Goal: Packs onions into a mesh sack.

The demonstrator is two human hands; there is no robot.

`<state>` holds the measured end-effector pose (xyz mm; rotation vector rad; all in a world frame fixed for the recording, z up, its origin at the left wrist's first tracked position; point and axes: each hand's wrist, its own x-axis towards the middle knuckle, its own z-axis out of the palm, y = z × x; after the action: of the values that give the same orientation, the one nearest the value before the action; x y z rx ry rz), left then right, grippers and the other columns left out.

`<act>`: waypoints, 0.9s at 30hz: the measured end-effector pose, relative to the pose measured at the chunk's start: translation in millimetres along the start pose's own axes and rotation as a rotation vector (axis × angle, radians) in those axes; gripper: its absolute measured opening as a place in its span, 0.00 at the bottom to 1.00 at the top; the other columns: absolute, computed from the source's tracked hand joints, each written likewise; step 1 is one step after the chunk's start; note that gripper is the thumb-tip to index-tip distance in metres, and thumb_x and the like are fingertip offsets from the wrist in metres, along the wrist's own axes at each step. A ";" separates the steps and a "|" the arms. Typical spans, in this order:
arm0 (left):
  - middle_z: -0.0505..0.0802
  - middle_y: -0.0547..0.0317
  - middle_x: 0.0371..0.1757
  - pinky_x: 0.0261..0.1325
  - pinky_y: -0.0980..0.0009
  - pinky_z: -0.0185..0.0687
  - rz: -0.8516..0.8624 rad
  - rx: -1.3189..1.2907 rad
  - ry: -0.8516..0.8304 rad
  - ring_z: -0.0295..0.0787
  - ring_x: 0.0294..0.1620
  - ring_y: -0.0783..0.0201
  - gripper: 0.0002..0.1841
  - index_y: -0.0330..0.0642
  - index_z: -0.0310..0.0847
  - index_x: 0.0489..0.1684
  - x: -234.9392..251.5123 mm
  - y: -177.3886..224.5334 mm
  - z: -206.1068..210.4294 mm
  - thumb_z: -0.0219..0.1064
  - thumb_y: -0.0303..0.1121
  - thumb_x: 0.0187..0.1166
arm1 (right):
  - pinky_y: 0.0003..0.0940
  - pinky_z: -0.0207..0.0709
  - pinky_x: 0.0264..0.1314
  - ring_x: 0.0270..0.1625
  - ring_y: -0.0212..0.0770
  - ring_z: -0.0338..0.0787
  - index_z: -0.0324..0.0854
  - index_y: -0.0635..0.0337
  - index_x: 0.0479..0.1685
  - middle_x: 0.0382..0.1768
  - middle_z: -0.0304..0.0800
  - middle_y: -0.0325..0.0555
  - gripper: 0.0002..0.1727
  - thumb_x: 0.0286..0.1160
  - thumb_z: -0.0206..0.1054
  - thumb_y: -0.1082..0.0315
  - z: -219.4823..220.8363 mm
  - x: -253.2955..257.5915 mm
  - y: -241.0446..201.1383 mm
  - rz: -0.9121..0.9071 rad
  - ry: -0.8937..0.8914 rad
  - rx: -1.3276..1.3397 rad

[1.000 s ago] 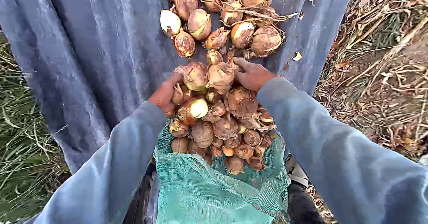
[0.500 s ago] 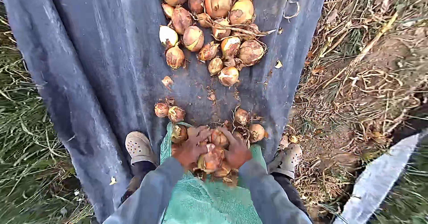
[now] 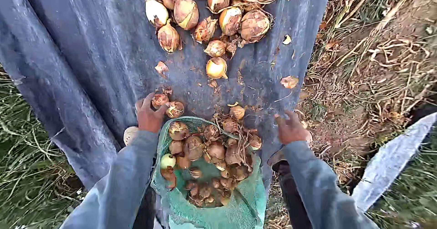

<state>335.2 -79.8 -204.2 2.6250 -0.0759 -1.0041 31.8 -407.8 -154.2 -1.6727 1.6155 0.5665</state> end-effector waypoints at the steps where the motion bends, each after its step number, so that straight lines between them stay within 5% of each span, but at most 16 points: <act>1: 0.72 0.26 0.81 0.80 0.29 0.62 -0.040 0.035 -0.006 0.64 0.83 0.26 0.39 0.45 0.77 0.80 9.8 2.3 12.1 0.81 0.53 0.69 | 0.75 0.76 0.67 0.64 0.72 0.87 0.72 0.59 0.82 0.64 0.86 0.73 0.38 0.79 0.69 0.43 25.5 -1.9 4.3 0.033 -0.171 -0.146; 3: 0.66 0.26 0.85 0.74 0.26 0.66 -0.090 0.191 -0.052 0.59 0.84 0.20 0.38 0.50 0.80 0.75 10.8 16.1 32.9 0.83 0.55 0.64 | 0.76 0.74 0.69 0.72 0.75 0.81 0.76 0.48 0.80 0.76 0.76 0.72 0.37 0.73 0.74 0.41 74.0 -9.2 16.7 0.084 -0.371 -0.410; 5: 0.59 0.27 0.88 0.67 0.28 0.76 -0.108 0.320 -0.085 0.58 0.83 0.19 0.38 0.54 0.79 0.75 4.5 24.2 44.8 0.85 0.52 0.62 | 0.76 0.74 0.68 0.75 0.77 0.77 0.79 0.44 0.78 0.81 0.70 0.72 0.32 0.71 0.77 0.53 99.9 -13.3 25.1 0.095 -0.388 -0.521; 10: 0.54 0.22 0.88 0.67 0.27 0.75 -0.125 0.176 -0.117 0.65 0.78 0.17 0.48 0.57 0.66 0.84 1.1 14.1 44.7 0.88 0.43 0.56 | 0.71 0.75 0.70 0.75 0.73 0.77 0.82 0.46 0.73 0.80 0.68 0.72 0.32 0.63 0.83 0.62 100.5 -2.9 46.4 0.147 -0.473 -0.397; 12: 0.54 0.22 0.88 0.67 0.29 0.77 -0.001 0.103 -0.150 0.66 0.78 0.18 0.49 0.56 0.67 0.82 -3.9 19.4 47.9 0.90 0.37 0.53 | 0.65 0.77 0.67 0.68 0.64 0.83 0.89 0.58 0.59 0.69 0.81 0.68 0.18 0.69 0.79 0.68 92.2 -0.2 51.2 0.143 -0.517 -0.216; 14: 0.55 0.25 0.88 0.65 0.32 0.80 0.096 0.012 -0.281 0.69 0.78 0.23 0.50 0.58 0.68 0.81 -21.8 34.9 49.4 0.90 0.32 0.49 | 0.55 0.83 0.52 0.49 0.54 0.90 0.89 0.67 0.52 0.50 0.91 0.62 0.11 0.74 0.73 0.72 86.3 -1.8 55.8 0.138 -0.448 0.055; 16: 0.60 0.33 0.87 0.64 0.36 0.83 0.166 -0.109 -0.475 0.72 0.78 0.33 0.51 0.63 0.70 0.79 -33.3 59.3 54.0 0.91 0.29 0.45 | 0.55 0.85 0.49 0.48 0.55 0.91 0.80 0.64 0.66 0.55 0.89 0.62 0.20 0.74 0.67 0.76 78.7 2.6 36.3 0.118 -0.353 0.327; 18: 0.64 0.39 0.87 0.69 0.41 0.81 0.218 -0.209 -0.679 0.70 0.81 0.40 0.50 0.63 0.71 0.81 -40.5 76.8 68.8 0.89 0.26 0.48 | 0.59 0.85 0.49 0.57 0.59 0.88 0.61 0.45 0.90 0.70 0.80 0.60 0.39 0.73 0.63 0.75 76.7 9.0 10.2 0.057 -0.441 0.418; 19: 0.66 0.40 0.87 0.72 0.42 0.79 0.214 -0.274 -0.764 0.69 0.82 0.41 0.50 0.62 0.69 0.84 -43.7 80.6 81.6 0.87 0.26 0.51 | 0.62 0.84 0.51 0.61 0.60 0.88 0.56 0.38 0.93 0.73 0.81 0.59 0.45 0.70 0.65 0.73 81.0 10.7 -1.4 0.033 -0.496 0.392; 21: 0.65 0.41 0.89 0.78 0.41 0.73 0.124 -0.451 -0.843 0.67 0.86 0.42 0.49 0.60 0.63 0.90 -43.1 85.1 112.3 0.83 0.28 0.60 | 0.62 0.81 0.65 0.70 0.56 0.86 0.52 0.36 0.95 0.76 0.82 0.55 0.51 0.65 0.69 0.68 97.8 21.2 -20.8 -0.064 -0.582 0.262; 23: 0.64 0.44 0.91 0.80 0.36 0.69 0.012 -0.573 -0.779 0.63 0.88 0.42 0.43 0.64 0.63 0.90 -47.7 86.2 135.9 0.79 0.39 0.71 | 0.65 0.71 0.79 0.81 0.55 0.78 0.54 0.37 0.95 0.85 0.72 0.53 0.48 0.69 0.70 0.64 109.0 31.2 -29.3 -0.111 -0.646 0.143; 27: 0.63 0.48 0.92 0.81 0.35 0.65 0.044 -0.433 -0.692 0.60 0.90 0.45 0.35 0.67 0.66 0.89 -64.5 89.2 142.3 0.70 0.53 0.80 | 0.66 0.74 0.72 0.75 0.56 0.82 0.63 0.37 0.90 0.78 0.80 0.55 0.39 0.74 0.65 0.63 123.2 32.3 -21.4 -0.019 -0.674 0.205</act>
<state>199.2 -193.8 -233.5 1.7962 -0.0657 -1.6510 77.7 -337.6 -252.3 -1.1674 1.1164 0.8169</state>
